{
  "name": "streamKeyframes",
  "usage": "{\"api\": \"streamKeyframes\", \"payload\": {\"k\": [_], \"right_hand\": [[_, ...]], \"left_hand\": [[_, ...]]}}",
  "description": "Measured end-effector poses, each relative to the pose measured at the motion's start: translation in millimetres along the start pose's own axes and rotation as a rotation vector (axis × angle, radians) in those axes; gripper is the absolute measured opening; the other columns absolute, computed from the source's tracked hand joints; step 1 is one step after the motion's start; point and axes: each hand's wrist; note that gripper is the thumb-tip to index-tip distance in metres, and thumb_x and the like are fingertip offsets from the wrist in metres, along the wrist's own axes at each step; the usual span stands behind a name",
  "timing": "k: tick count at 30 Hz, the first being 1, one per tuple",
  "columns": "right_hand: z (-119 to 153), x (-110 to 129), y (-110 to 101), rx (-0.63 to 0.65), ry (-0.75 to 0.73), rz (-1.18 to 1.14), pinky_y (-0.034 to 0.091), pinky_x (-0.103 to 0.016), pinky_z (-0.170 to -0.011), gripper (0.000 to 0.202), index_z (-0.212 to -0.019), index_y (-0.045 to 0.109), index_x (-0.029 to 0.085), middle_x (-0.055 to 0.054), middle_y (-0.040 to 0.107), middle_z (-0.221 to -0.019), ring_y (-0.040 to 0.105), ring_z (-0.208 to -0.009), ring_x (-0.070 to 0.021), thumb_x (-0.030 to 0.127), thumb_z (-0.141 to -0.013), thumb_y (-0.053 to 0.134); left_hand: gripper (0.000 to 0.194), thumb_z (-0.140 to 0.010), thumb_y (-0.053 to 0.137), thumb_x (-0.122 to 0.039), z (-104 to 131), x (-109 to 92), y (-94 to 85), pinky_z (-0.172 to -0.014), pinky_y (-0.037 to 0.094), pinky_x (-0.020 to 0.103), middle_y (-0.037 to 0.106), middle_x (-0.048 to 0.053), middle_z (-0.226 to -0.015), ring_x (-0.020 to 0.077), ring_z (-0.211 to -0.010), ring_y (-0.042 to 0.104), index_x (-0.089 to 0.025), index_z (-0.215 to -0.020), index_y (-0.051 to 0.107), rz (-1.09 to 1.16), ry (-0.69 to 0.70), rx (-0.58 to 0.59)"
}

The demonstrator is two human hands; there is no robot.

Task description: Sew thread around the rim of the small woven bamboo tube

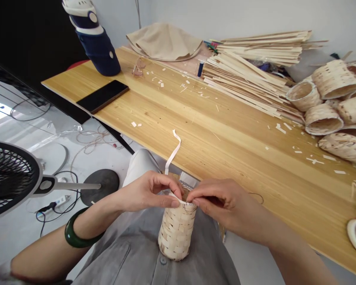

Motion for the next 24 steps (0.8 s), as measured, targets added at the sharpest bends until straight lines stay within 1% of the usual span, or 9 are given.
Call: {"api": "streamKeyframes", "payload": {"k": [4,6,11,14,18,21,24], "right_hand": [[-4,0,-4,0.087,0.030,-0.042,0.043,-0.024,-0.059,0.027,-0.089,0.074,0.022,-0.001,0.068,-0.076,0.059,-0.066,-0.0128,0.039,-0.096,0.054],[-7,-1,-6,0.129,0.027,-0.070,0.043,-0.025,-0.059,0.027,-0.089,0.074,0.022,-0.001,0.068,-0.076,0.059,-0.066,-0.0126,0.039,-0.096,0.054],[-14,-5,-8,0.147,0.028,-0.097,0.043,-0.025,-0.063,0.026,-0.091,0.075,0.022,-0.001,0.070,-0.081,0.059,-0.070,-0.0129,0.040,-0.095,0.056],[-16,-8,-11,0.190,0.050,-0.071,0.043,-0.026,-0.063,0.026,-0.092,0.074,0.021,-0.001,0.070,-0.079,0.059,-0.070,-0.0136,0.039,-0.095,0.056],[-20,-8,-18,0.262,-0.017,-0.034,0.046,-0.028,-0.068,0.023,-0.093,0.074,0.020,-0.003,0.070,-0.085,0.061,-0.075,-0.0148,0.036,-0.094,0.058],[-23,-5,-22,0.266,-0.071,-0.019,0.046,-0.026,-0.067,0.020,-0.091,0.075,0.019,-0.003,0.068,-0.085,0.061,-0.076,-0.0137,0.033,-0.093,0.060],[-26,-4,-23,0.259,-0.094,-0.027,0.043,-0.025,-0.063,0.019,-0.090,0.075,0.019,-0.003,0.066,-0.082,0.060,-0.073,-0.0122,0.032,-0.092,0.062]], "left_hand": [[0.013,-0.079,0.076,-0.027,-2,0,0.2,-0.092,0.049,0.033,0.072,0.007,-0.098,0.0205,-0.099,0.065,-0.016,-0.086,0.075,0.028,0.001,0.029],[0.013,-0.078,0.076,-0.026,-2,0,-0.1,-0.090,0.050,0.033,0.072,0.007,-0.098,0.0205,-0.099,0.065,-0.016,-0.086,0.074,0.041,-0.008,0.040],[0.014,-0.077,0.076,-0.027,-5,0,-1.1,-0.082,0.051,0.030,0.073,0.008,-0.094,0.0203,-0.094,0.065,-0.015,-0.085,0.074,0.019,-0.034,0.023],[0.017,-0.076,0.076,-0.030,-7,2,-0.6,-0.079,0.052,0.029,0.074,0.008,-0.095,0.0209,-0.093,0.066,-0.016,-0.084,0.075,0.000,-0.049,0.014],[0.016,-0.075,0.077,-0.031,-10,3,0.8,-0.077,0.052,0.029,0.075,0.007,-0.094,0.0211,-0.093,0.067,-0.017,-0.083,0.075,-0.015,-0.040,0.024],[0.016,-0.075,0.077,-0.030,-11,2,1.1,-0.076,0.052,0.028,0.075,0.007,-0.092,0.0204,-0.091,0.067,-0.016,-0.082,0.075,-0.015,-0.028,0.026],[0.017,-0.075,0.077,-0.031,-10,2,0.6,-0.075,0.051,0.027,0.075,0.007,-0.093,0.0199,-0.090,0.067,-0.016,-0.083,0.075,-0.011,-0.027,0.026]]}}
Point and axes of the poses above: each hand's wrist, its own z-axis away from the middle knuckle, its own y-axis out of the palm, x = y × z
